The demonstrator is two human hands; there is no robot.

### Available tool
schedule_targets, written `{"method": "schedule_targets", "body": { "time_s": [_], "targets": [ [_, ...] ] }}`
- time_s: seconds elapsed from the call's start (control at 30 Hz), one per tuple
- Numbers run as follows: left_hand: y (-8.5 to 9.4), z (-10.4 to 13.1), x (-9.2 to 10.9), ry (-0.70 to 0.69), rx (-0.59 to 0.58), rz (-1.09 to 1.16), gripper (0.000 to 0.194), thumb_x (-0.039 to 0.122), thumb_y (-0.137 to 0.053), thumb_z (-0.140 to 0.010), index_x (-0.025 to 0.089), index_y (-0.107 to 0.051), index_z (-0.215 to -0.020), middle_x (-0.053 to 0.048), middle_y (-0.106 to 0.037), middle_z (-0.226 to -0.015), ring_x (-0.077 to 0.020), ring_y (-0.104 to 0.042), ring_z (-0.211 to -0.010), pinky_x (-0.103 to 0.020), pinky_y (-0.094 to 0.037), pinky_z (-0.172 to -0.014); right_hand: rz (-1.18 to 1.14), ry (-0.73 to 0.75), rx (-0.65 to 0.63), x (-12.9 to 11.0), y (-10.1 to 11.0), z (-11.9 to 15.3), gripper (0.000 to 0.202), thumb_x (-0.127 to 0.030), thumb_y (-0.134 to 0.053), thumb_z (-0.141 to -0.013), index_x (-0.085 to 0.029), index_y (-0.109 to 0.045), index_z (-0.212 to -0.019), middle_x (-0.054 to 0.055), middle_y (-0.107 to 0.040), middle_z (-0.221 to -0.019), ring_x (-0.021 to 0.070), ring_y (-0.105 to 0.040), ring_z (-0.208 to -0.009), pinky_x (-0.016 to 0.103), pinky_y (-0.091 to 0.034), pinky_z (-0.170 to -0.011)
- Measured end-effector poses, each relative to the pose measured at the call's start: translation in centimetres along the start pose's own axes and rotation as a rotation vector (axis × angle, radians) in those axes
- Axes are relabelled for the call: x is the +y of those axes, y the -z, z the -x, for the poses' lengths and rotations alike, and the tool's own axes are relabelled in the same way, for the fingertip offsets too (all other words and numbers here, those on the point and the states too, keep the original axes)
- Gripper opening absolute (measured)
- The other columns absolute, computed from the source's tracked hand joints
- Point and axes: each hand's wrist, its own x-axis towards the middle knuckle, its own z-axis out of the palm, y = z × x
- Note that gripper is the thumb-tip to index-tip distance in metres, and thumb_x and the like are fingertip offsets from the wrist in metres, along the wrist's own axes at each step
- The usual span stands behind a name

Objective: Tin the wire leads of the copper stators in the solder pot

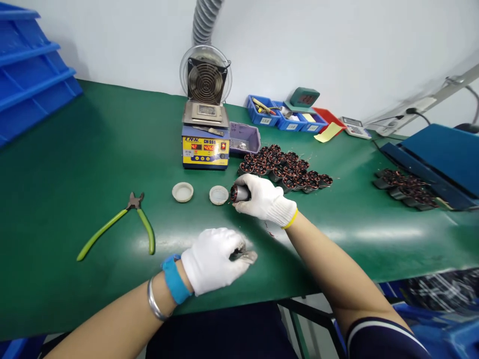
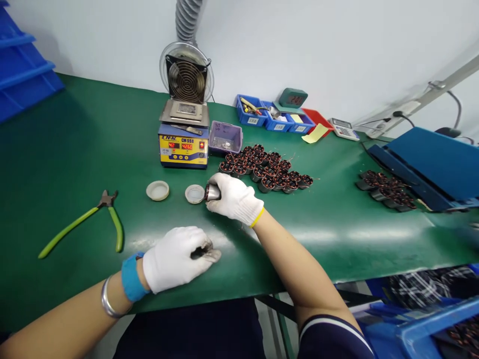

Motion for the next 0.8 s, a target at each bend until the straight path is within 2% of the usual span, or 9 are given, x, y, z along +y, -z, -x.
{"method": "schedule_targets", "body": {
  "time_s": [0.23, 0.37, 0.47, 0.6, 0.7, 0.8],
  "targets": [
    [1.1, -0.6, 0.3, 0.137, -0.253, -0.082, 0.036, 0.046, -0.047, -0.094, 0.019, -0.063, -0.076, -0.006, -0.068, -0.077, -0.0253, -0.065, -0.077, -0.034, -0.043, -0.064, 0.012, 0.077, -0.019, -0.2, 0.2, -0.3, 0.050, -0.024, -0.081, -0.071, -0.024, -0.066, -0.119, 0.001, -0.069, -0.112, 0.0257, -0.066, -0.100, 0.030, -0.052, -0.082],
    [1.2, -0.7, 0.6, 0.141, -0.323, -0.070, 0.037, 0.048, -0.044, -0.095, 0.019, -0.064, -0.081, -0.006, -0.068, -0.081, -0.0264, -0.065, -0.081, -0.036, -0.044, -0.067, 0.014, 0.138, 0.122, 0.4, 0.1, -0.1, 0.057, -0.024, -0.079, -0.073, -0.021, -0.061, -0.127, 0.004, -0.064, -0.120, 0.0252, -0.063, -0.106, 0.032, -0.051, -0.087],
    [1.1, -0.7, 0.6, 0.135, -0.326, -0.069, 0.037, 0.048, -0.044, -0.095, 0.019, -0.064, -0.082, -0.006, -0.068, -0.082, -0.0263, -0.065, -0.082, -0.036, -0.045, -0.068, 0.240, 0.270, 0.183, 0.2, 0.1, -0.5, 0.057, -0.022, -0.076, -0.076, -0.018, -0.059, -0.130, 0.009, -0.061, -0.125, 0.0288, -0.058, -0.110, 0.037, -0.049, -0.088],
    [1.0, -0.5, 0.6, 0.134, -0.307, -0.059, 0.035, 0.047, -0.047, -0.094, 0.019, -0.064, -0.081, -0.005, -0.067, -0.080, -0.0249, -0.065, -0.079, -0.034, -0.044, -0.066, 0.561, 0.382, 0.070, -1.2, 0.3, -1.3, 0.035, -0.026, -0.060, -0.095, -0.020, -0.059, -0.129, 0.010, -0.060, -0.126, 0.0301, -0.055, -0.102, 0.039, -0.044, -0.076],
    [1.1, -0.5, 0.6, 0.127, -0.285, -0.067, 0.034, 0.046, -0.049, -0.094, 0.019, -0.064, -0.078, -0.006, -0.067, -0.078, -0.0248, -0.065, -0.078, -0.034, -0.044, -0.065, 0.656, 0.391, -0.010, -2.2, 0.2, -1.5, 0.029, -0.024, -0.043, -0.104, -0.021, -0.059, -0.128, 0.008, -0.060, -0.127, 0.0282, -0.054, -0.097, 0.039, -0.040, -0.071],
    [1.1, -0.5, 0.8, 0.093, -0.259, -0.071, 0.034, 0.044, -0.049, -0.094, 0.019, -0.063, -0.076, -0.006, -0.066, -0.077, -0.0257, -0.065, -0.076, -0.036, -0.046, -0.065, 0.681, 0.403, -0.056, -2.5, 0.1, -1.4, 0.031, -0.021, -0.038, -0.105, -0.021, -0.057, -0.130, 0.008, -0.059, -0.129, 0.0270, -0.054, -0.094, 0.039, -0.037, -0.070]
  ]
}}
